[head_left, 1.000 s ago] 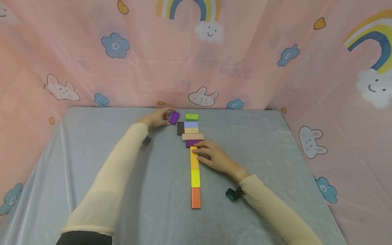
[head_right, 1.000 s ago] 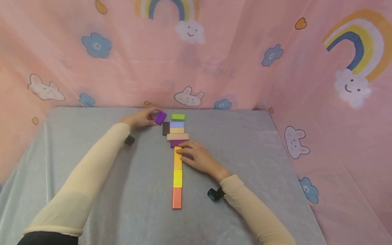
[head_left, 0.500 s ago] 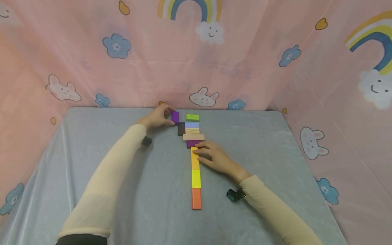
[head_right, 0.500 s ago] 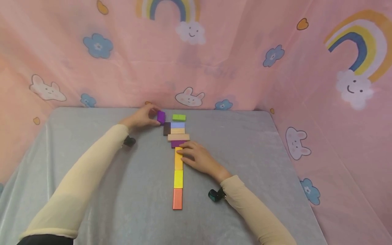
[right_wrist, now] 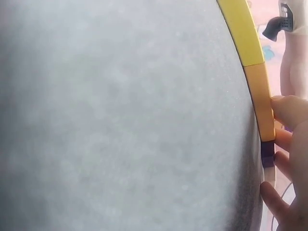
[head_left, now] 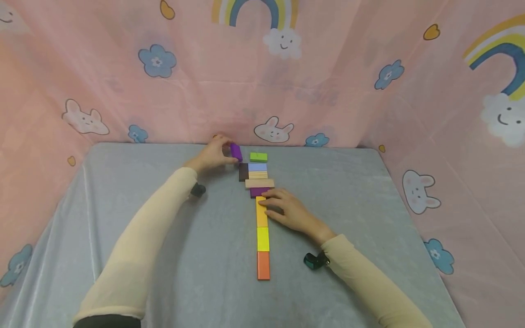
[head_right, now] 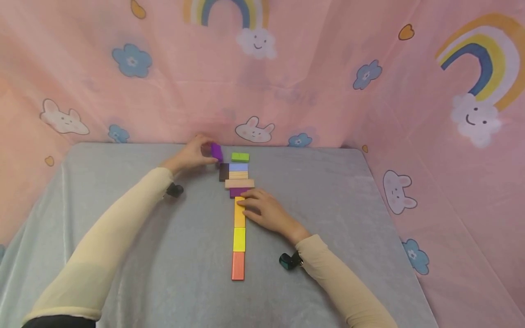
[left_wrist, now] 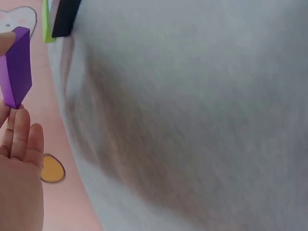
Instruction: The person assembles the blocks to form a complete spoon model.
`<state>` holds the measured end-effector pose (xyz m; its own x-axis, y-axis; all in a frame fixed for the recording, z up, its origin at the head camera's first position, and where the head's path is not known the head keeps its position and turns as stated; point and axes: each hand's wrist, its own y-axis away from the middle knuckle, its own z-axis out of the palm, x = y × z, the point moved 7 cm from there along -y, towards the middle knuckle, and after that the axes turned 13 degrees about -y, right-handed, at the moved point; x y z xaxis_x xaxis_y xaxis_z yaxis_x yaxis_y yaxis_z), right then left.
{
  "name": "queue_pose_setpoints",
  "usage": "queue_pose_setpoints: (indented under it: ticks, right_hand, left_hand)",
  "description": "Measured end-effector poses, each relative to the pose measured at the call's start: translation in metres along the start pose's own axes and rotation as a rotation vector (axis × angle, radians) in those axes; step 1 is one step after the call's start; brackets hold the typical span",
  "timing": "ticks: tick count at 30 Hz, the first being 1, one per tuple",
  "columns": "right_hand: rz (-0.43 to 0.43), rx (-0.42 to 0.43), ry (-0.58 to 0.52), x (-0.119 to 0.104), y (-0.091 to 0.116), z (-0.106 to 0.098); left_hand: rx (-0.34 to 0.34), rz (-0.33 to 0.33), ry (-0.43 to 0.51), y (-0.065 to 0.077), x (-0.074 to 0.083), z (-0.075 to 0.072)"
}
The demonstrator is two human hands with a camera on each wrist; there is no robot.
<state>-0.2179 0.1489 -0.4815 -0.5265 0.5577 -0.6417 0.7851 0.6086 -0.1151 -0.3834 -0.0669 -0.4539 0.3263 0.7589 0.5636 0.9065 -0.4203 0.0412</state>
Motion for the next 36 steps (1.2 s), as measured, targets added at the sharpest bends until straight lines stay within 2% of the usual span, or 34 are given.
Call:
queue_pose_setpoints:
  ticks: [8,17,22,29,36]
  right_hand:
    - [0.0,0.0,0.006,0.0,0.001,0.0]
    - [-0.045,0.019,-0.011,-0.002,0.001,-0.001]
    - [-0.057,0.022,-0.016,-0.002,0.001,-0.002]
    - [-0.057,0.021,-0.015,-0.002,0.0,-0.002]
    - [-0.056,0.013,-0.017,0.0,0.0,-0.001]
  left_hand:
    - [0.01,0.046,0.033,-0.002,0.024,0.008]
    - [-0.028,0.129,-0.028,-0.005,0.056,0.039]
    - [-0.05,0.147,-0.075,-0.005,0.071,0.052]
    - [-0.046,0.161,-0.116,-0.01,0.08,0.065]
    - [-0.049,0.149,-0.135,-0.014,0.08,0.072]
